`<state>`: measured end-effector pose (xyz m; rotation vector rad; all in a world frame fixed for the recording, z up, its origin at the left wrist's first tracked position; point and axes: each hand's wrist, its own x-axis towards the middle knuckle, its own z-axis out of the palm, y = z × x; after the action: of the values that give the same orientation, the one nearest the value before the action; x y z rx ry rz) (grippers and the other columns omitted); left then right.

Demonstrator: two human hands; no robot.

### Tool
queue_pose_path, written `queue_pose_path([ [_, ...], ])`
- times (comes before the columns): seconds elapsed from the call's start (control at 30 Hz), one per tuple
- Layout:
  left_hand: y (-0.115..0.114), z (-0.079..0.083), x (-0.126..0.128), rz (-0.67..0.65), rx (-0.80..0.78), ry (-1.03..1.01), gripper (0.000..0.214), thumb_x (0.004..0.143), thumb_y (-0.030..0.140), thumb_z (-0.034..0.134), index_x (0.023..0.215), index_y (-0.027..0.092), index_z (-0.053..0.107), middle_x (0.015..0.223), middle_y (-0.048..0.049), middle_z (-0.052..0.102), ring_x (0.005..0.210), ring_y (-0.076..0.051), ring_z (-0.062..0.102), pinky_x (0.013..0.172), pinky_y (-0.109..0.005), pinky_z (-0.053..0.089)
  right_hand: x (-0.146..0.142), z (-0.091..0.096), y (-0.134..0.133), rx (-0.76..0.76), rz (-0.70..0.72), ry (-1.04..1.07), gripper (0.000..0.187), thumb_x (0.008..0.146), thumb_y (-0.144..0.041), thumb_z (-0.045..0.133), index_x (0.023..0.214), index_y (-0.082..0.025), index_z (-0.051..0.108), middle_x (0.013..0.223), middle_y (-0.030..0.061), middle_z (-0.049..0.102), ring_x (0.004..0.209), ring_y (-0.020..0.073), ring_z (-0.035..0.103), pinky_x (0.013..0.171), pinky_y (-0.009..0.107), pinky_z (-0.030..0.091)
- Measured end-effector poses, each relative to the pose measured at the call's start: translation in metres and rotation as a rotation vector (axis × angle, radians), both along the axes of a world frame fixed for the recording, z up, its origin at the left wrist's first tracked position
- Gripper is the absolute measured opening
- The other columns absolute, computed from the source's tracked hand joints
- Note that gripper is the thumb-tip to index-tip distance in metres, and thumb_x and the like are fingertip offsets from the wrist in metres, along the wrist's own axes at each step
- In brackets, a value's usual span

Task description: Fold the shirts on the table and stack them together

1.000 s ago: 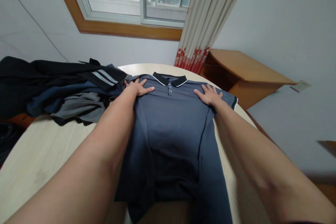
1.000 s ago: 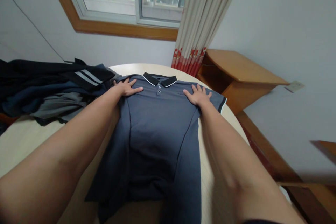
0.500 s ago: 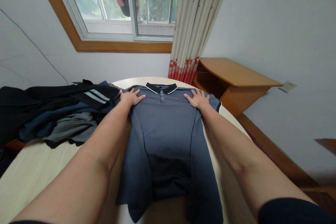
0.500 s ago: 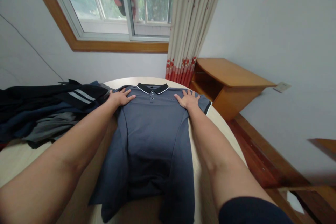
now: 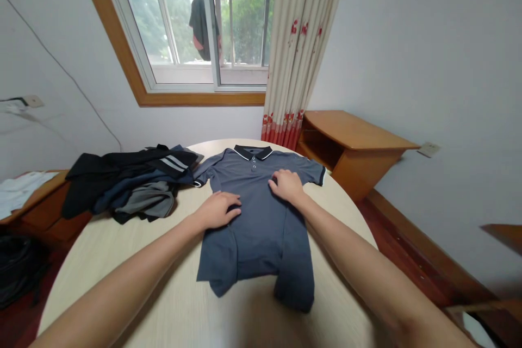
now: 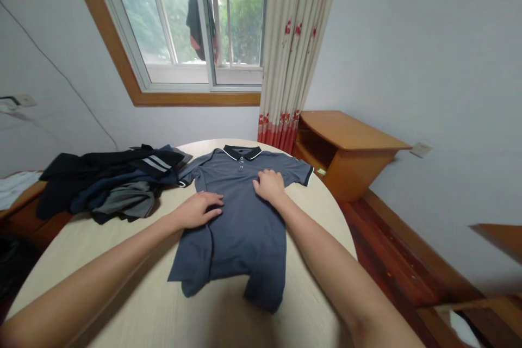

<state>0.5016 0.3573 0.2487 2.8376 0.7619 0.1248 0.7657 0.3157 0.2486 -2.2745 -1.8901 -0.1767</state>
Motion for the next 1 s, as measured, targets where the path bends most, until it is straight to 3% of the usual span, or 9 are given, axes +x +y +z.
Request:
queue_pose_path([
  [0.17, -0.025, -0.02, -0.037, -0.015, -0.034, -0.073, 0.033, 0.095, 0.027, 0.047, 0.121, 0.024, 0.066, 0.146, -0.0072, 0.055, 0.137, -0.027, 0.048, 0.115, -0.057, 0.031, -0.031, 0.004, -0.049, -0.126, 0.158, 0.197, 0.027, 0.092, -0.039, 0.055, 0.1, -0.02, 0.074, 0.102, 0.0082, 0.074, 0.092, 0.0226, 0.067, 0.073, 0.028, 0.044],
  [0.3, -0.038, -0.024, -0.051, -0.041, -0.025, -0.116, 0.041, 0.083, 0.007, 0.043, 0.108, 0.025, 0.069, 0.138, -0.0034, 0.062, 0.135, -0.024, 0.05, 0.118, -0.054, 0.028, -0.031, 0.001, -0.076, -0.166, 0.243, 0.344, 0.024, 0.089, -0.037, 0.06, 0.089, -0.019, 0.075, 0.087, 0.0057, 0.075, 0.077, 0.0186, 0.066, 0.067, 0.026, 0.042],
  [0.53, -0.055, -0.012, -0.065, -0.104, 0.045, -0.131, 0.057, 0.075, 0.0, 0.044, 0.119, 0.027, 0.067, 0.114, -0.0053, 0.068, 0.117, -0.023, 0.057, 0.119, -0.055, 0.021, -0.007, -0.016, -0.103, -0.159, 0.3, 0.605, 0.024, 0.084, -0.035, 0.061, 0.085, -0.015, 0.073, 0.075, 0.0037, 0.069, 0.066, 0.0154, 0.057, 0.062, 0.025, 0.042],
  [0.63, -0.061, -0.008, -0.065, -0.13, 0.061, -0.111, 0.051, 0.073, 0.002, 0.047, 0.11, 0.028, 0.071, 0.106, -0.0047, 0.064, 0.109, -0.022, 0.058, 0.12, -0.054, 0.018, -0.004, -0.015, -0.11, -0.231, 0.33, 0.693, 0.031, 0.083, -0.043, 0.063, 0.083, -0.014, 0.072, 0.069, 0.0024, 0.064, 0.061, 0.0138, 0.052, 0.057, 0.025, 0.04],
  [0.8, -0.074, -0.001, -0.066, -0.198, 0.007, -0.106, 0.04, 0.066, 0.005, 0.051, 0.092, 0.028, 0.071, 0.112, -0.0013, 0.064, 0.113, -0.022, 0.056, 0.122, -0.054, 0.01, -0.014, -0.005, -0.121, -0.412, 0.454, 0.856, 0.038, 0.078, -0.05, 0.071, 0.088, -0.013, 0.073, 0.071, 0.0018, 0.065, 0.063, 0.0125, 0.053, 0.059, 0.023, 0.041],
  [0.9, -0.083, 0.005, -0.067, -0.25, -0.066, -0.087, 0.048, 0.063, 0.004, 0.051, 0.099, 0.03, 0.069, 0.113, 0.0019, 0.068, 0.11, -0.022, 0.057, 0.12, -0.052, 0.014, -0.018, -0.001, -0.126, -0.571, 0.517, 0.989, 0.041, 0.07, -0.04, 0.078, 0.1, -0.013, 0.071, 0.079, 0.0024, 0.068, 0.066, 0.0119, 0.057, 0.06, 0.021, 0.044],
  [1.0, -0.089, 0.01, -0.068, -0.28, -0.111, -0.075, 0.055, 0.061, 0.004, 0.053, 0.106, 0.03, 0.069, 0.106, 0.0029, 0.072, 0.101, -0.021, 0.058, 0.109, -0.045, 0.03, -0.016, 0.003, -0.13, -0.713, 0.55, 1.026, 0.048, 0.064, -0.027, 0.08, 0.109, -0.016, 0.068, 0.092, 0.0029, 0.069, 0.059, 0.0076, 0.053, 0.052, 0.018, 0.039],
])
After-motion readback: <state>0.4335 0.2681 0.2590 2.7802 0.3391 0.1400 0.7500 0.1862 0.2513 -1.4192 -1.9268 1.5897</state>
